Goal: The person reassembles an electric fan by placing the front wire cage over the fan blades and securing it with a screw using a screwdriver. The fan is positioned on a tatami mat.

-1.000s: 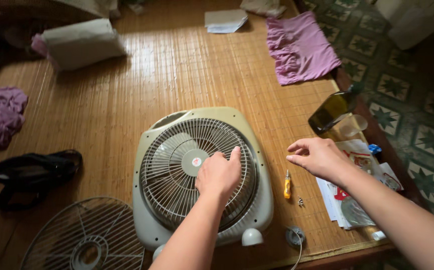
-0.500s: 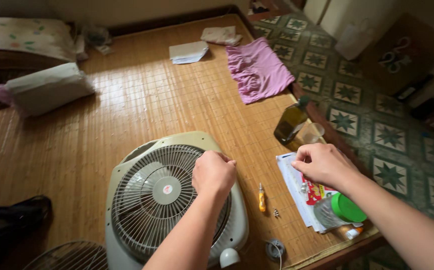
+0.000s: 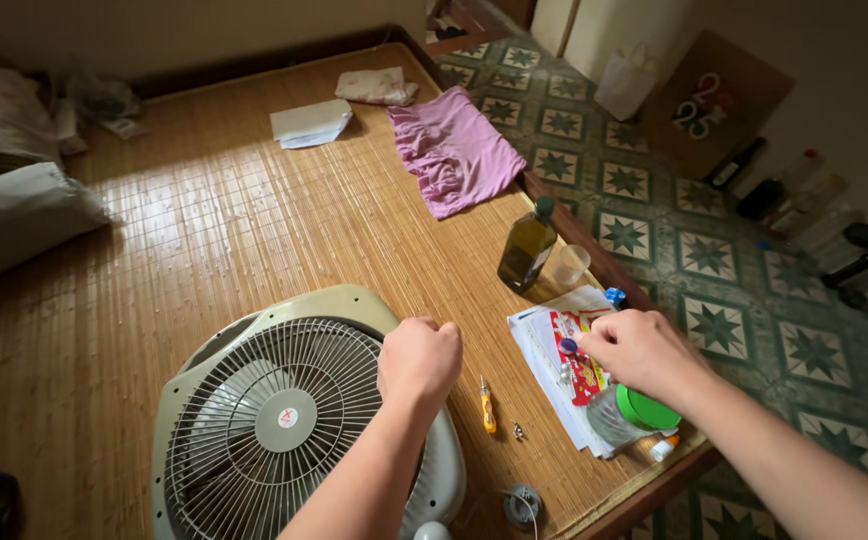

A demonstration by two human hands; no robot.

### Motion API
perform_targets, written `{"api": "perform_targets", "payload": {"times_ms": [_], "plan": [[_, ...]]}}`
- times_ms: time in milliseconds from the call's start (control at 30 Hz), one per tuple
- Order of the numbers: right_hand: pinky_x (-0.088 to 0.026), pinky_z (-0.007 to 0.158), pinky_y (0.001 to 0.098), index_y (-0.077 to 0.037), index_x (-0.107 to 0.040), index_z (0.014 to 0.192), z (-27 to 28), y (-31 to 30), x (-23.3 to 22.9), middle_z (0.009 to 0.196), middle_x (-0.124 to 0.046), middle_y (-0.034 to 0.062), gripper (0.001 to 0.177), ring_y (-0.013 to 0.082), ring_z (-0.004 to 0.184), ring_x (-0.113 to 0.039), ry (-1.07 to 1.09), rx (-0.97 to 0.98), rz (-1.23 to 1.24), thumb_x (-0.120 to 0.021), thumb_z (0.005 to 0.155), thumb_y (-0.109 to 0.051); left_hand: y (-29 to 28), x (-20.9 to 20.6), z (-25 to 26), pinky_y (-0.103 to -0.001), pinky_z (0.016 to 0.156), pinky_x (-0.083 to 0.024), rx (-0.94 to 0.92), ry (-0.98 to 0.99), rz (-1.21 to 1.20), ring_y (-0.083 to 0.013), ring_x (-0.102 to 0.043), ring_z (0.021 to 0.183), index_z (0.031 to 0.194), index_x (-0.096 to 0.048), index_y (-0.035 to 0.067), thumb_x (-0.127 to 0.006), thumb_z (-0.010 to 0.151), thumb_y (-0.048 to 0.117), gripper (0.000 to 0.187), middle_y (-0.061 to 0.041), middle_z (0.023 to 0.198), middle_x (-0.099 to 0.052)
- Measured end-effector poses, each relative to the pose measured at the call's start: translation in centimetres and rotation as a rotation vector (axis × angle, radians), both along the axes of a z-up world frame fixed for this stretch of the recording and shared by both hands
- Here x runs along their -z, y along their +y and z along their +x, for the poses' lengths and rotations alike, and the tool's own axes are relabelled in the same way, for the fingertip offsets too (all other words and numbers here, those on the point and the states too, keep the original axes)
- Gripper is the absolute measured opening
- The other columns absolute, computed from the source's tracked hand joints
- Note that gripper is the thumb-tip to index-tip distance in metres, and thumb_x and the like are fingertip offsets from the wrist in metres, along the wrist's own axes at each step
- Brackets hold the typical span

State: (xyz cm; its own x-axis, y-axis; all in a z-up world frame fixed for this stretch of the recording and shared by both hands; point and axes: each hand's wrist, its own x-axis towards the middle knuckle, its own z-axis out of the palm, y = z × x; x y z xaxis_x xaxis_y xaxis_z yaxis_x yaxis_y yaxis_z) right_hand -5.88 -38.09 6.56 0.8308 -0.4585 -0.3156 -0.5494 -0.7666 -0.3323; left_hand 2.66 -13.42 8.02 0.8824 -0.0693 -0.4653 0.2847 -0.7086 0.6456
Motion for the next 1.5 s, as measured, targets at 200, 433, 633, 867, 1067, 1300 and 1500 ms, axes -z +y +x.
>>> {"api": "perform_targets", "payload": {"times_ms": [200, 433, 633, 867, 1067, 1300, 1500], "plan": [[-0.058, 0.070, 0.0392, -0.005, -0.074, 0.082, -0.5, -1.0, 0.9, 0.065, -0.074, 0.0136, 0.043, 0.0214, 0.062, -0.074, -0.009, 0.004, 0.028, -0.063, 0.094, -0.045, -0.8, 0.1, 0.4, -0.042, 0.094, -0.056, 0.081, 0.078, 0.000, -0.0286, -0.076, 0.099, 0.086, -0.081, 0.008, -0.057, 0.092, 0.038, 0.039, -0.011, 0.097, -0.082], [-0.059, 0.075, 0.0366, -0.013, -0.082, 0.092, -1.0, -1.4, 3.3, 0.078, -0.080, 0.0089, 0.025, 0.0199, 0.073, -0.076, 0.018, 0.017, 0.050, -0.074, 0.085, -0.036, -2.6, 2.9, 0.9, -0.044, 0.090, -0.057, 0.048, 0.016, 0.006, -0.0294, -0.072, 0.101, 0.095, -0.079, 0.016, -0.067, 0.089, 0.030, 0.019, -0.009, 0.104, -0.076], [-0.060, 0.078, 0.0343, -0.014, -0.083, 0.087, -0.9, -1.1, 6.3, 0.083, -0.080, 0.0068, 0.019, 0.0193, 0.078, -0.076, 0.001, -0.024, 0.050, -0.085, 0.076, -0.030, -3.6, 5.6, 0.7, -0.041, 0.090, -0.058, 0.101, 0.051, 0.026, -0.0276, -0.074, 0.100, 0.094, -0.082, 0.018, -0.073, 0.082, 0.025, 0.016, -0.008, 0.102, -0.078], [-0.059, 0.077, 0.0375, -0.016, -0.081, 0.092, -1.1, -0.8, 11.2, 0.085, -0.080, 0.0074, 0.020, 0.0221, 0.079, -0.077, 0.100, 0.072, 0.061, -0.078, 0.080, -0.032, -5.4, 11.0, 0.5, -0.041, 0.091, -0.057, 0.122, 0.080, 0.027, -0.0279, -0.073, 0.101, 0.099, -0.082, 0.020, -0.075, 0.083, 0.029, 0.020, -0.007, 0.104, -0.077], [-0.060, 0.075, 0.0373, -0.015, -0.081, 0.094, -2.2, -0.8, 17.9, 0.083, -0.079, 0.0106, 0.019, 0.0231, 0.077, -0.077, 0.087, 0.108, 0.091, -0.080, 0.080, -0.029, -6.4, 16.7, -0.1, -0.038, 0.091, -0.058, 0.164, 0.152, 0.053, -0.0264, -0.074, 0.100, 0.094, -0.084, 0.021, -0.075, 0.081, 0.028, 0.018, -0.007, 0.102, -0.079], [-0.060, 0.074, 0.0348, -0.011, -0.080, 0.090, -3.0, -2.1, 25.5, 0.081, -0.080, 0.0107, 0.016, 0.0212, 0.076, -0.077, -0.002, 0.079, 0.141, -0.081, 0.078, -0.022, -8.8, 22.2, 0.7, -0.039, 0.089, -0.058, 0.163, 0.187, 0.033, -0.0255, -0.075, 0.100, 0.097, -0.083, 0.021, -0.074, 0.080, 0.027, 0.020, -0.006, 0.103, -0.079], [-0.059, 0.073, 0.0339, -0.016, -0.082, 0.088, -3.2, -2.2, 30.2, 0.084, -0.080, 0.0067, 0.015, 0.0201, 0.075, -0.076, 0.050, 0.081, 0.134, -0.083, 0.077, -0.026, -11.0, 25.3, 1.3, -0.037, 0.088, -0.060, 0.189, 0.271, 0.009, -0.0243, -0.077, 0.098, 0.100, -0.082, 0.019, -0.076, 0.082, 0.030, 0.022, -0.007, 0.101, -0.079]]}}
